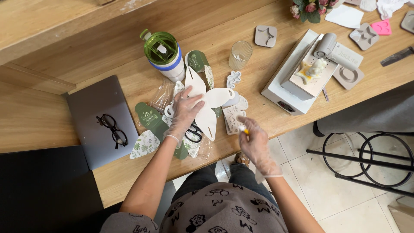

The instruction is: Decorate a star-shaped candle using a modeling tool and prepare its paper packaging.

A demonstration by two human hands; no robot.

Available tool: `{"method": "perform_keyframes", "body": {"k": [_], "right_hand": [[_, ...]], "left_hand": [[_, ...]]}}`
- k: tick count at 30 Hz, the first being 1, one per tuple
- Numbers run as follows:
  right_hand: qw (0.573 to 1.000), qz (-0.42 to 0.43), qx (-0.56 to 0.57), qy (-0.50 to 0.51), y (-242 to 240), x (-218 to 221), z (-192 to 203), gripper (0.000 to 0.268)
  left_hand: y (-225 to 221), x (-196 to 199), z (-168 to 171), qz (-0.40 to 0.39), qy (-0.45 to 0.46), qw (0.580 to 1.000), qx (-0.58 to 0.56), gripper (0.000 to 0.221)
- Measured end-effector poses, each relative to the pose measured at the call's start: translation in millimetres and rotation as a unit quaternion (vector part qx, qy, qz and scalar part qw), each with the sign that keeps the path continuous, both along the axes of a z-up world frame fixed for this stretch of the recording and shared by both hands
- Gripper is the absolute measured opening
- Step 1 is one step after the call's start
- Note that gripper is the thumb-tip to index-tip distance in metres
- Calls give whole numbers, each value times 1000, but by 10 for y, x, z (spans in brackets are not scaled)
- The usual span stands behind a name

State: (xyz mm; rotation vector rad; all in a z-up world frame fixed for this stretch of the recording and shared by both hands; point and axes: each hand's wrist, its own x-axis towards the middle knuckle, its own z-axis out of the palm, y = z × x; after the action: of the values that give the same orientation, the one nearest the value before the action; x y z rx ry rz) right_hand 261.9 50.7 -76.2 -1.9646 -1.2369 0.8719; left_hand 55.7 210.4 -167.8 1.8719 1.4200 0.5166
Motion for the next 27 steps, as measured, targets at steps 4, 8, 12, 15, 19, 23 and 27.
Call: {"method": "perform_keyframes", "body": {"k": [4,8,12,15,19,23,27], "right_hand": [[990,-64,51,116,291,2,-11,35],[949,-176,59,255,561,-62,272,70],[920,-212,78,320,694,-134,-190,54],[883,-236,122,387,723,-330,-110,31],[873,-246,116,404,726,-384,-311,23],[865,-273,103,408,739,-385,-521,23],[855,-287,79,425,754,-358,-664,25]], "left_hand": [[5,-4,248,-41,93,994,38,65],[4,-70,60,-79,163,941,286,63],[88,-100,-171,-76,168,886,426,60],[143,-96,-256,-74,162,876,448,60],[180,-111,-272,-74,151,882,439,60],[194,-133,-276,-72,159,881,439,59],[209,-145,-302,-80,157,885,432,59]]}}
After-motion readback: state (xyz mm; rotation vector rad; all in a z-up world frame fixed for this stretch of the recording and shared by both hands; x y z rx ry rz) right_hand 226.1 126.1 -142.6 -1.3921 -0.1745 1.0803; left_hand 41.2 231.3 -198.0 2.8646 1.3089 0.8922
